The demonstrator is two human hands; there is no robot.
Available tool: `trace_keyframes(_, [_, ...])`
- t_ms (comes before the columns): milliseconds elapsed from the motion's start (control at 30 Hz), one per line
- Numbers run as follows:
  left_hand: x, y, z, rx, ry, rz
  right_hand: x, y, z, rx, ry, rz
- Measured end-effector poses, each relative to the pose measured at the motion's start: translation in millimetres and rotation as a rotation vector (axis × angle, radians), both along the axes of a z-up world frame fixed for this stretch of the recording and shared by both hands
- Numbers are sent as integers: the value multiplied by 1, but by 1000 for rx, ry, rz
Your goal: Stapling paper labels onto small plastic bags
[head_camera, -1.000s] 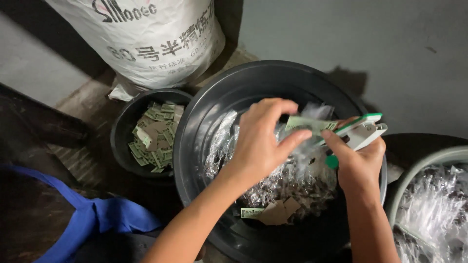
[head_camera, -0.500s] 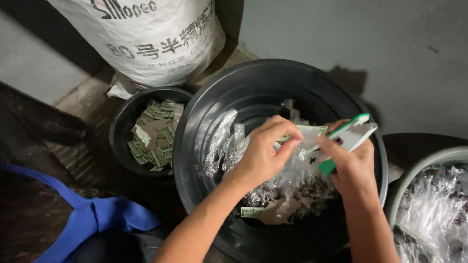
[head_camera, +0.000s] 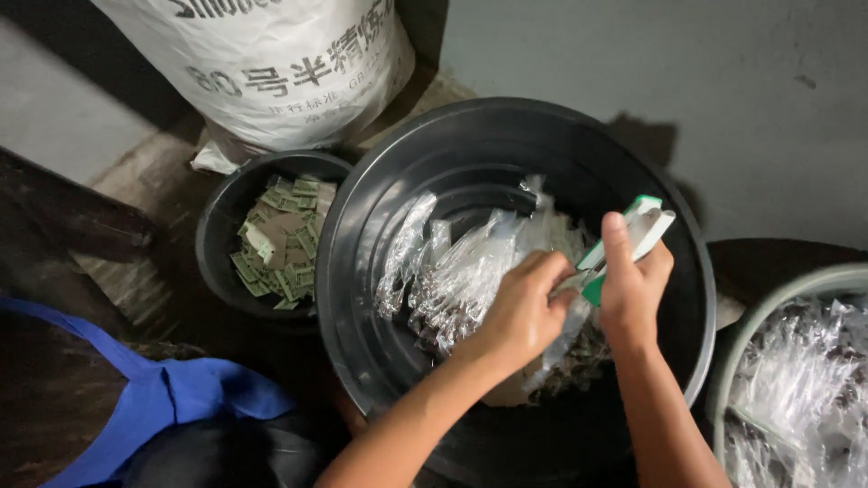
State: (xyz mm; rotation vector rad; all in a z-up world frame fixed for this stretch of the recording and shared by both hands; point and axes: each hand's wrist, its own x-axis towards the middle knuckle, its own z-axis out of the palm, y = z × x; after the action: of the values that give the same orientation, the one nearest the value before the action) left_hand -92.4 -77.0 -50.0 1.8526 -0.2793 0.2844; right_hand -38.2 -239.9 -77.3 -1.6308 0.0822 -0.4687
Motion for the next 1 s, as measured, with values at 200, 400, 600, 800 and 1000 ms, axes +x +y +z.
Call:
trace_keyframes(200, [-2, -13, -2, -48, 64, 30, 6, -6, -11, -31, 133, -110])
trace_keyframes(400, [28, 45, 24, -59, 147, -117, -3, 9, 67, 229, 257, 1])
trace_keyframes(600, [67, 74, 40, -224, 133, -389, -12, 14, 54, 55, 419, 107])
trace_keyframes(800, [119, 131, -129, 258, 617, 295, -9, 0, 61, -77, 351, -73])
trace_keyframes(1000, [95, 141, -299, 768, 319, 649, -7, 14, 81, -150, 73, -92])
